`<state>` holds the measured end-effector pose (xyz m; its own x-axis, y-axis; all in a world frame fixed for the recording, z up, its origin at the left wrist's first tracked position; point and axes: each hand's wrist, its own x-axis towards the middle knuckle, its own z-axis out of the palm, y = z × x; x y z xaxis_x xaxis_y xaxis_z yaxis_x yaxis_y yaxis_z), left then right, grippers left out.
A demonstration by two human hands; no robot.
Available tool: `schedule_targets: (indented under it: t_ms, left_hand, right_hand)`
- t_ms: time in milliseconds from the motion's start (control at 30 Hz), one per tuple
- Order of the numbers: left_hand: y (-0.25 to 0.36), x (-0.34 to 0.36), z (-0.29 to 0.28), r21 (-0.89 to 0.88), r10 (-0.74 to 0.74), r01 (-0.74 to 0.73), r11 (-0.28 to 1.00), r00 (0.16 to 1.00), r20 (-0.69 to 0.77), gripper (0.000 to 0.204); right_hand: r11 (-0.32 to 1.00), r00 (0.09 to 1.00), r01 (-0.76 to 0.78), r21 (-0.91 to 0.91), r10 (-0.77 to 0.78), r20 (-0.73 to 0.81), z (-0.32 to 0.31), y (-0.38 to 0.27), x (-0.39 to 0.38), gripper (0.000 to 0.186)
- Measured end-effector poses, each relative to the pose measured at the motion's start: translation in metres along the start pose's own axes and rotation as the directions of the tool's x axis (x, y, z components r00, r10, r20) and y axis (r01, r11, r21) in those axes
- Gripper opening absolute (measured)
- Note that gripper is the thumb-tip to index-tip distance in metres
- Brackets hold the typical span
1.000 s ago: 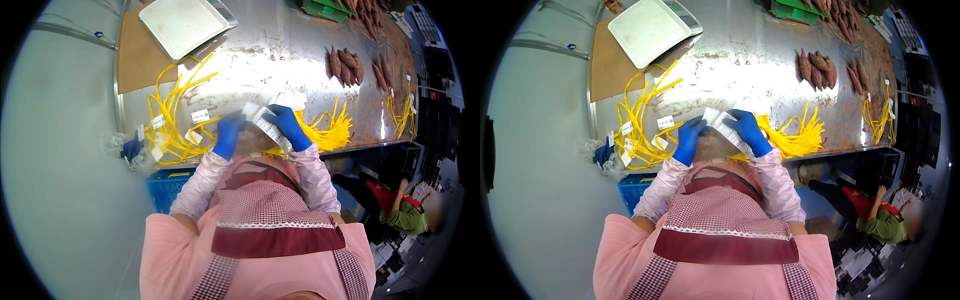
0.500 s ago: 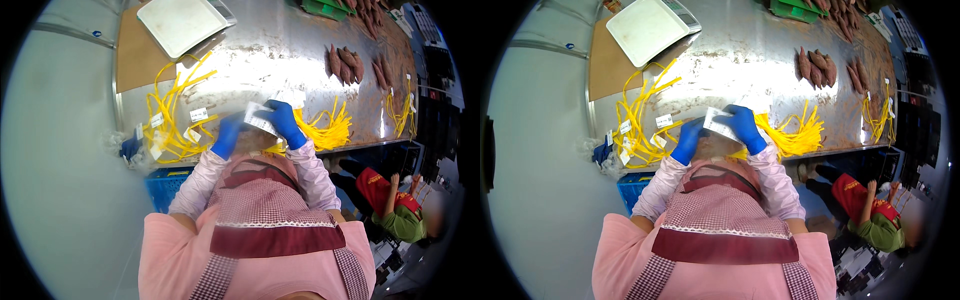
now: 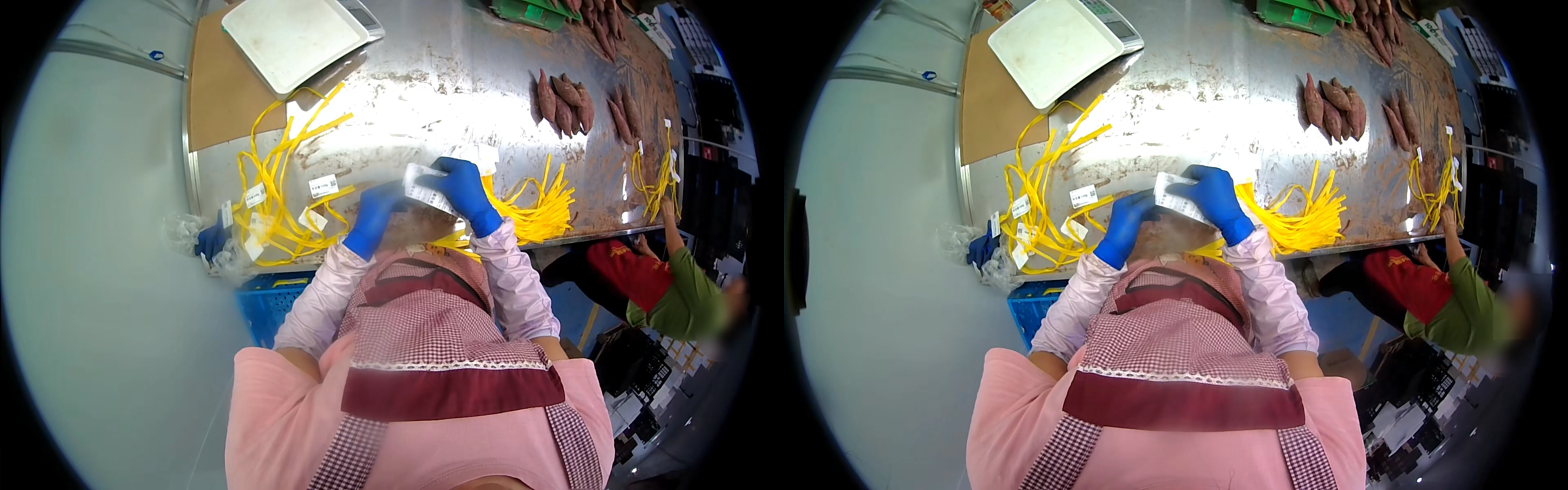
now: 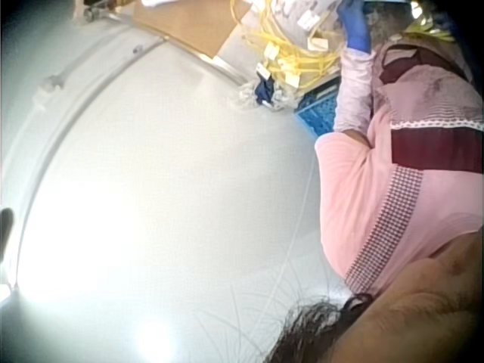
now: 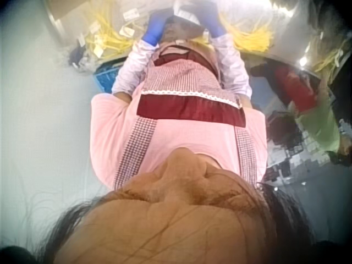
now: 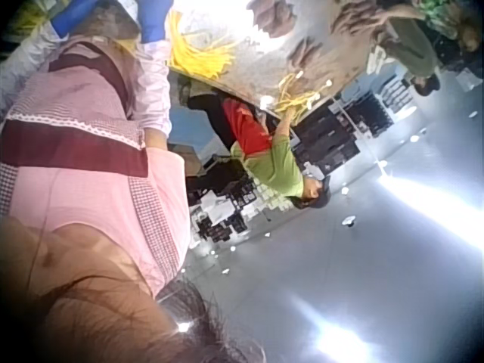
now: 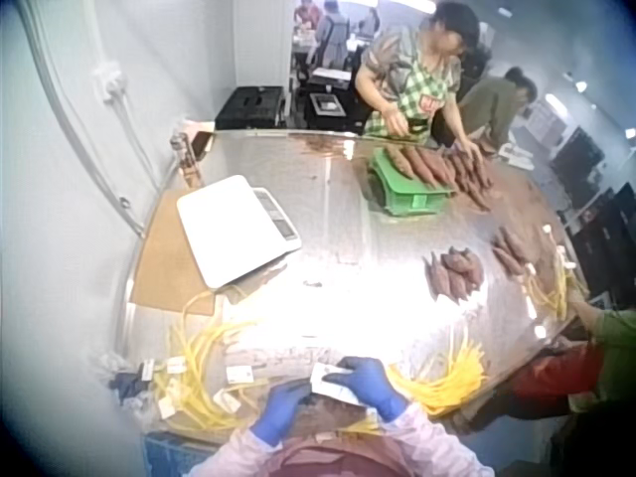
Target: The person sorts and organizes yellow tags with attached white labels on a metal table. They repeatedly pick up, separate, and arrange the tags, occasionally handing them to a coworker. The person also places some tags into a blue basket.
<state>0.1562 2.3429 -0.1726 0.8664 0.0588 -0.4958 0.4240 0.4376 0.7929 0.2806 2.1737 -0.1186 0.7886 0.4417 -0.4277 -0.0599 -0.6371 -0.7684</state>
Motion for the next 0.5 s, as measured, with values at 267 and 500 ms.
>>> schedule_targets:
  t_ms: [267, 500]
  left_hand:
    - [0.001, -0.001, 0.0, 0.084, 0.012, -0.006, 0.996, 0.997, -0.074, 0.03]
    - [0.01, -0.001, 0.004, 0.093, -0.034, 0.034, 0.995, 0.999, -0.009, 0.029]
  right_hand:
    - [0.998, 0.999, -0.031, 0.059, 0.029, 0.024, -0.012, -0.003, -0.004, 0.038]
    - [1.0, 1.0, 0.019, -0.002, -0.019, 0.024, -0.006, 0.0, -0.001, 0.039]
